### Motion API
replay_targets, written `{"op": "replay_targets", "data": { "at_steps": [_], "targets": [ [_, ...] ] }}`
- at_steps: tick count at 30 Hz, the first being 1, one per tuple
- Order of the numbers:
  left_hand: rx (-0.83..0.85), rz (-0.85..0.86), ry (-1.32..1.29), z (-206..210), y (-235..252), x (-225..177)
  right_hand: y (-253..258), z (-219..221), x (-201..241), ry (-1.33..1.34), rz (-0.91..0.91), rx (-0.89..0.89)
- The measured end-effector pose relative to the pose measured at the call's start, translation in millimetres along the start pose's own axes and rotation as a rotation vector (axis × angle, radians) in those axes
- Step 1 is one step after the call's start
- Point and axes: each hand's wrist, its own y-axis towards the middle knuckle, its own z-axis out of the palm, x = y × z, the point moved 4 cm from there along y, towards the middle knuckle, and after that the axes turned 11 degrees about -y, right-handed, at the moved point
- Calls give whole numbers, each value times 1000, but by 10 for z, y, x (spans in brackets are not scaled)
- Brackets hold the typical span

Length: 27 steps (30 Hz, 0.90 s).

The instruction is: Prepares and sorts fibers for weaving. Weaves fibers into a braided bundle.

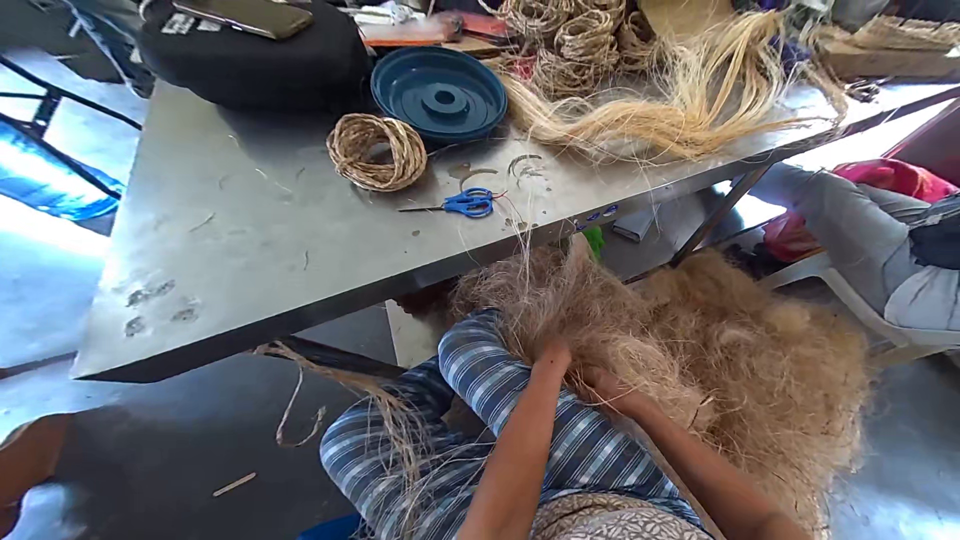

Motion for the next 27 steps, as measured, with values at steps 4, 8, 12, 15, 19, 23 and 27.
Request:
{"op": "replay_targets", "data": {
  "at_steps": [4,8,12,15,19,23,27],
  "targets": [
    [50,21,45,43,-47,-7,-283,-411,67,-116,215,-85],
    [80,55,68,88,-22,-5,-314,-635,-118,152,100,-632],
    [98,33,116,60,-24,-8,-189,-278,-761,-321,207,-437],
    [138,63,159,69,-15,-19,-449,222,-1382,-308,387,-208],
    [201,69,209,125,22,-53,-1070,839,-1848,-124,491,-84],
    [230,65,255,157,-4,-114,-1306,979,-1910,238,537,-153],
    [248,84,284,173,-21,-121,-1242,31,-1597,476,646,-232]
  ]
}}
